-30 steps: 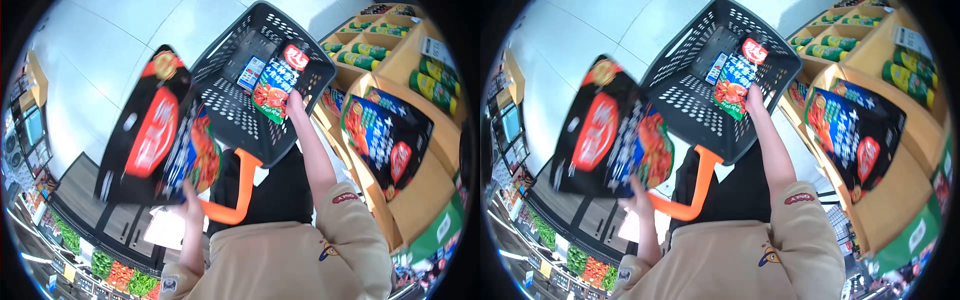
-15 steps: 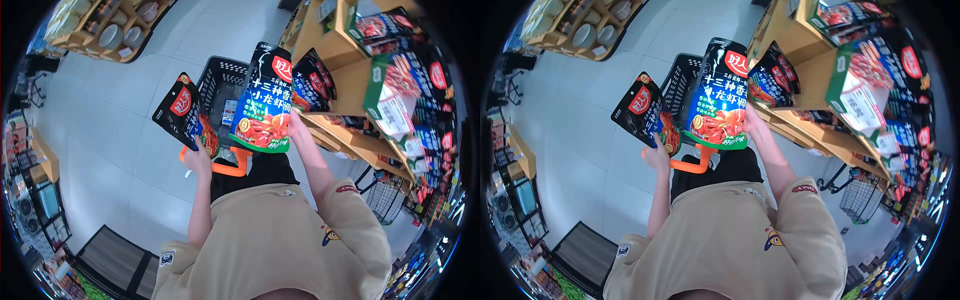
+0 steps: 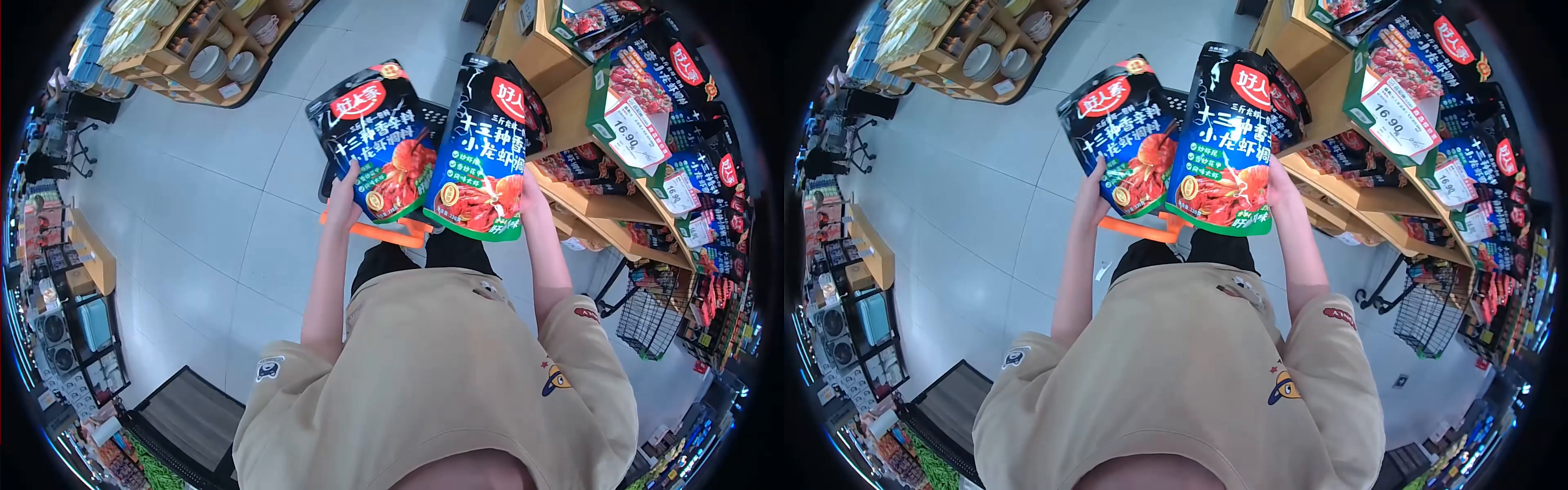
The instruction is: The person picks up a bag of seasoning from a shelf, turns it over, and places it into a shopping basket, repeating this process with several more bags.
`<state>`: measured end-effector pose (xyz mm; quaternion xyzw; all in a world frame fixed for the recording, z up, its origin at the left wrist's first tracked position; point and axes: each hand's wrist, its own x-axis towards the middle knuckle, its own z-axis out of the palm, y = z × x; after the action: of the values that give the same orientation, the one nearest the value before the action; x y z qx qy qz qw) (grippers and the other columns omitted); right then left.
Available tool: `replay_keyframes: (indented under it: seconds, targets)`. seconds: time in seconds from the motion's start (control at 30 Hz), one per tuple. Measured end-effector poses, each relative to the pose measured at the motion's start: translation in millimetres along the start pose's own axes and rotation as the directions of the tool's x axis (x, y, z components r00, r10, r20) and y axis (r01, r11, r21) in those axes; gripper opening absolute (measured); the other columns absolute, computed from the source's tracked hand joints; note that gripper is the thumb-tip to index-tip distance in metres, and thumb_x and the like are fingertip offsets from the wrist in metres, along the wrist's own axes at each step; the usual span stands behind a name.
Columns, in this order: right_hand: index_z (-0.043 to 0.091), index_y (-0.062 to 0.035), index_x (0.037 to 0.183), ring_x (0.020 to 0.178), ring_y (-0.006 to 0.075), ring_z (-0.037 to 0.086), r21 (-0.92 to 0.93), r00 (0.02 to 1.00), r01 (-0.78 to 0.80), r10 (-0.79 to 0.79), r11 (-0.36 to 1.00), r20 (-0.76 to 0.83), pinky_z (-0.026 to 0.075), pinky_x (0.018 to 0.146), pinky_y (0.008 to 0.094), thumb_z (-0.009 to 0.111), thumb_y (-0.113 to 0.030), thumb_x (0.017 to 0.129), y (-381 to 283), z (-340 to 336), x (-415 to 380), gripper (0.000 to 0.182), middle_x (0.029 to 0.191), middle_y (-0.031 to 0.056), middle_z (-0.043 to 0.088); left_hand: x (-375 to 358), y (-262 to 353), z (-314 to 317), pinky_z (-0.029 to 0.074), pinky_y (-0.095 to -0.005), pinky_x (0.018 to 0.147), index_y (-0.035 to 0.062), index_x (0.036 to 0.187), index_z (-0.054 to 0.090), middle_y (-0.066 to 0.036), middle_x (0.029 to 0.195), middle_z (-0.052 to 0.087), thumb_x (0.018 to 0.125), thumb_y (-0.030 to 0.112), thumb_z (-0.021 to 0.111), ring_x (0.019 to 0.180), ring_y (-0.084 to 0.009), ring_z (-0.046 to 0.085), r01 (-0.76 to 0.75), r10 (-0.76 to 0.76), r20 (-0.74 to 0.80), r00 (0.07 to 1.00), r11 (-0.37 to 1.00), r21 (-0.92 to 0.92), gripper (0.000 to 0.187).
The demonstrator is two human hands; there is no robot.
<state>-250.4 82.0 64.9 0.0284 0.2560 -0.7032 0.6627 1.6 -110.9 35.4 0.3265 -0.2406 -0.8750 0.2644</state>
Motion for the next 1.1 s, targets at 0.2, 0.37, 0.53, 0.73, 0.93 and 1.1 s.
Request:
replay_keyframes:
  seconds: [0.2,0.37,0.53,0.73,0.93,1.1]
  targets:
    - [0.053,0.0000,0.101,0.089,0.0191,0.058,-0.316,0.938,-0.129,0.013,0.940,-0.346,0.047,0.080,0.0326,0.041,-0.019,0.087,16.9,31.6,28.4,0.027,0.101,0.0125,0.059,-18.8,-10.5,36.7,0.047,-0.0321,0.078,0.0010,0.107,0.046,-0.009,0.102,0.055,0.085,0.021,0.053,0.088,-0.0169,0.057,0.131,-0.137,0.054,0.989,0.985,0.114,0.031]
    - [0.057,0.0054,0.078,0.068,0.0177,0.060,-0.771,0.903,-0.105,-0.265,0.628,-0.338,0.047,0.063,0.0293,0.039,-0.008,0.077,20.6,15.1,70.3,0.023,0.079,0.0132,0.060,-18.6,-21.0,24.9,0.049,-0.0324,0.075,0.0024,0.109,0.044,-0.009,0.102,0.056,0.086,0.026,0.049,0.088,-0.0166,0.058,0.161,-0.153,-0.059,0.987,0.967,0.199,0.033]
    - [0.055,0.0083,0.068,0.062,0.0198,0.059,-0.764,0.864,-0.096,-0.328,0.639,-0.382,0.046,0.056,0.0314,0.038,-0.004,0.073,32.3,15.2,88.5,0.022,0.072,0.0158,0.059,-21.6,-27.3,23.9,0.049,-0.0307,0.072,0.0015,0.108,0.046,-0.008,0.098,0.057,0.089,0.029,0.043,0.085,-0.0143,0.058,0.107,-0.119,0.048,0.992,0.974,0.201,0.034]
    - [0.050,0.0047,0.060,0.059,0.0191,0.055,-0.731,0.840,-0.094,-0.340,0.676,-0.422,0.044,0.055,0.0336,0.037,-0.005,0.073,33.9,8.2,110.9,0.021,0.062,0.0096,0.054,-9.8,-29.8,22.4,0.047,-0.0231,0.062,-0.0021,0.093,0.055,-0.006,0.084,0.060,0.085,0.024,0.053,0.069,-0.0089,0.057,-0.008,0.030,-0.098,0.995,0.976,0.217,0.027]
    - [0.051,-0.0010,0.097,0.071,0.0153,0.057,-0.749,0.883,-0.216,-0.202,0.626,-0.423,0.045,0.068,0.0274,0.038,-0.017,0.081,14.9,-10.7,144.1,0.025,0.082,0.0069,0.058,7.3,-31.1,-7.5,0.043,-0.0274,0.054,-0.0054,0.082,0.056,-0.004,0.070,0.060,0.084,0.027,0.053,0.057,-0.0103,0.053,-0.266,0.589,-0.323,0.740,0.698,0.665,0.033]
    - [0.056,-0.0029,0.089,0.062,0.0108,0.056,-0.785,0.845,-0.409,-0.131,0.466,-0.518,0.045,0.054,0.0219,0.042,-0.014,0.082,40.6,-104.2,186.6,0.019,0.075,0.0057,0.060,7.8,-17.3,-23.0,0.042,-0.0366,0.052,-0.0092,0.073,0.057,-0.019,0.061,0.058,0.083,0.027,0.051,0.058,-0.0268,0.059,-0.013,0.745,-0.397,0.536,0.477,0.879,0.038]
